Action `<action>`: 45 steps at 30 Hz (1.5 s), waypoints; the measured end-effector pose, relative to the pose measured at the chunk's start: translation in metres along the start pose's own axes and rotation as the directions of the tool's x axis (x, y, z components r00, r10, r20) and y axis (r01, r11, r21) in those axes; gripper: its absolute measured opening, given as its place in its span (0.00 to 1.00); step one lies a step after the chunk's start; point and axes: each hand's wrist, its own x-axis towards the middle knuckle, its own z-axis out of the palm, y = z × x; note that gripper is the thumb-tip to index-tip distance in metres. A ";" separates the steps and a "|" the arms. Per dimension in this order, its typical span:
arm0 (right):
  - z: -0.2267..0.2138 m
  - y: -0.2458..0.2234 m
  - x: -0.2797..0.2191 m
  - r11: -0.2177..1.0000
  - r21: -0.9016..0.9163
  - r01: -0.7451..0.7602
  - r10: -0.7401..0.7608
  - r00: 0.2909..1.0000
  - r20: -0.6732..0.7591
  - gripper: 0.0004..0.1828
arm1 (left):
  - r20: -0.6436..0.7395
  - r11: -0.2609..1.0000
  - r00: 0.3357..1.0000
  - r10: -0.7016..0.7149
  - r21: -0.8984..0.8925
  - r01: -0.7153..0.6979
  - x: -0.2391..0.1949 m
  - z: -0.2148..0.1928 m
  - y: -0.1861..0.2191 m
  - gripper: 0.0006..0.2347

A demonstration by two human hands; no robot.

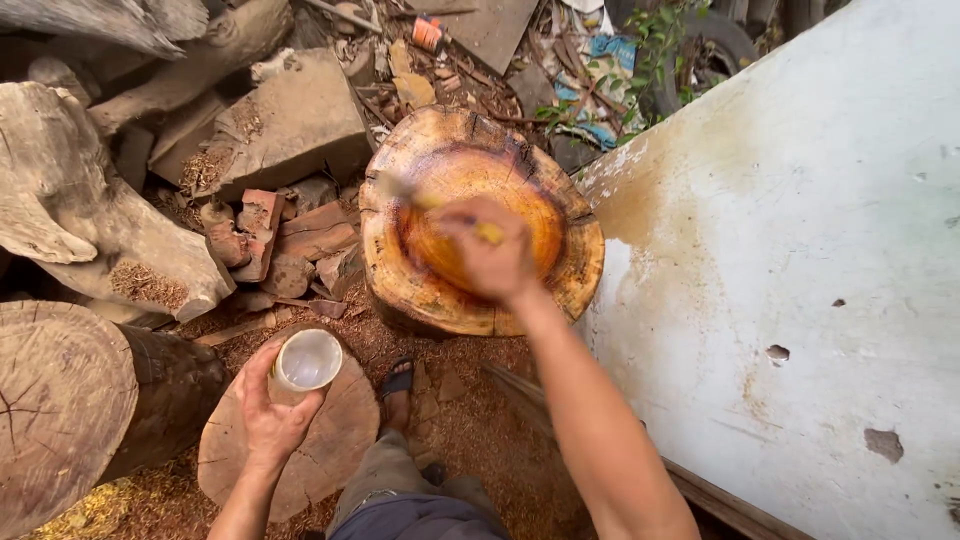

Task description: The person holds a small cup of liquid finish in one hand and uses a paintbrush to coat the cut surfaces and sides of wooden log stumps, moving between several stumps in the workshop and brushing each end grain and outer surface.

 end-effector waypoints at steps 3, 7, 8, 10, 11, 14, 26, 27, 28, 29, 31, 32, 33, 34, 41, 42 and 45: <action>-0.069 0.029 -0.004 0.875 0.104 -0.473 0.470 0.777 -0.418 0.07 | -0.007 0.992 1.000 -0.012 -0.124 0.011 -0.021 -0.014 -0.012 0.33; -0.125 0.010 -0.056 0.711 -0.422 -0.563 0.170 0.720 -0.673 0.06 | -0.088 0.993 0.995 -0.055 -0.105 0.046 -0.048 -0.037 -0.012 0.33; -0.132 -0.001 -0.076 0.639 -0.460 -0.617 0.179 0.701 -0.691 0.07 | -0.100 0.991 0.993 -0.064 -0.122 0.051 -0.053 -0.042 -0.007 0.33; -0.092 -0.037 -0.105 0.586 -0.586 -0.560 0.159 0.789 -0.594 0.07 | -0.088 0.989 0.991 -0.105 -0.117 0.094 -0.073 -0.039 -0.019 0.33; -0.073 -0.055 -0.120 0.522 -0.697 -0.491 0.157 0.859 -0.488 0.10 | -0.067 0.984 0.986 -0.150 -0.108 0.142 -0.082 -0.037 -0.025 0.33; 0.000 -0.155 -0.160 0.668 -0.744 -0.009 0.000 1.000 -0.013 0.11 | -0.074 0.991 0.995 -0.071 0.108 0.079 -0.096 -0.028 0.000 0.37; -0.011 -0.182 -0.564 0.735 0.153 -0.660 0.533 0.424 -0.732 0.07 | -0.130 0.778 0.786 0.605 -0.117 -0.618 -0.164 -0.050 0.198 0.38; -0.015 -0.178 -0.603 0.729 0.158 -0.666 0.542 0.420 -0.728 0.07 | -0.122 0.783 0.791 0.600 -0.116 -0.611 -0.178 -0.055 0.213 0.38; -0.019 -0.172 -0.639 0.651 0.180 -0.737 0.577 0.327 -0.749 0.07 | -0.140 0.731 0.747 0.649 -0.157 -0.664 -0.186 -0.058 0.228 0.37; -0.024 -0.165 -0.674 0.566 0.207 -0.798 0.602 0.229 -0.765 0.08 | -0.161 0.673 0.701 0.695 -0.197 -0.713 -0.192 -0.060 0.244 0.37; -0.013 -0.180 -0.697 0.481 0.255 -0.839 0.626 0.125 -0.770 0.08 | -0.132 0.648 0.679 0.722 -0.216 -0.730 -0.206 -0.068 0.264 0.36; -0.004 -0.190 -0.711 0.397 0.301 -0.867 0.640 0.027 -0.768 0.08 | -0.109 0.623 0.657 0.746 -0.231 -0.747 -0.213 -0.071 0.275 0.34; 0.010 -0.197 -0.722 0.386 0.319 -0.866 0.637 0.001 -0.771 0.08 | -0.093 0.616 0.651 0.753 -0.250 -0.747 -0.221 -0.073 0.281 0.34; 0.022 -0.202 -0.729 0.457 0.311 -0.833 0.624 0.051 -0.780 0.07 | -0.092 0.609 0.642 0.761 -0.239 -0.757 -0.226 -0.073 0.288 0.33; 0.054 -0.320 -0.678 0.768 0.110 -0.631 0.408 0.351 -0.843 0.06 | 0.025 0.546 0.571 0.820 -0.330 -0.770 -0.258 -0.048 0.306 0.27; 0.055 -0.337 -0.678 0.759 0.121 -0.640 0.403 0.316 -0.859 0.06 | 0.039 0.529 0.555 0.831 -0.361 -0.768 -0.264 -0.044 0.308 0.27; 0.065 -0.386 -0.675 0.841 0.124 -0.527 0.296 0.257 -0.920 0.07 | 0.112 0.476 0.475 0.873 -0.408 -0.779 -0.274 -0.032 0.310 0.27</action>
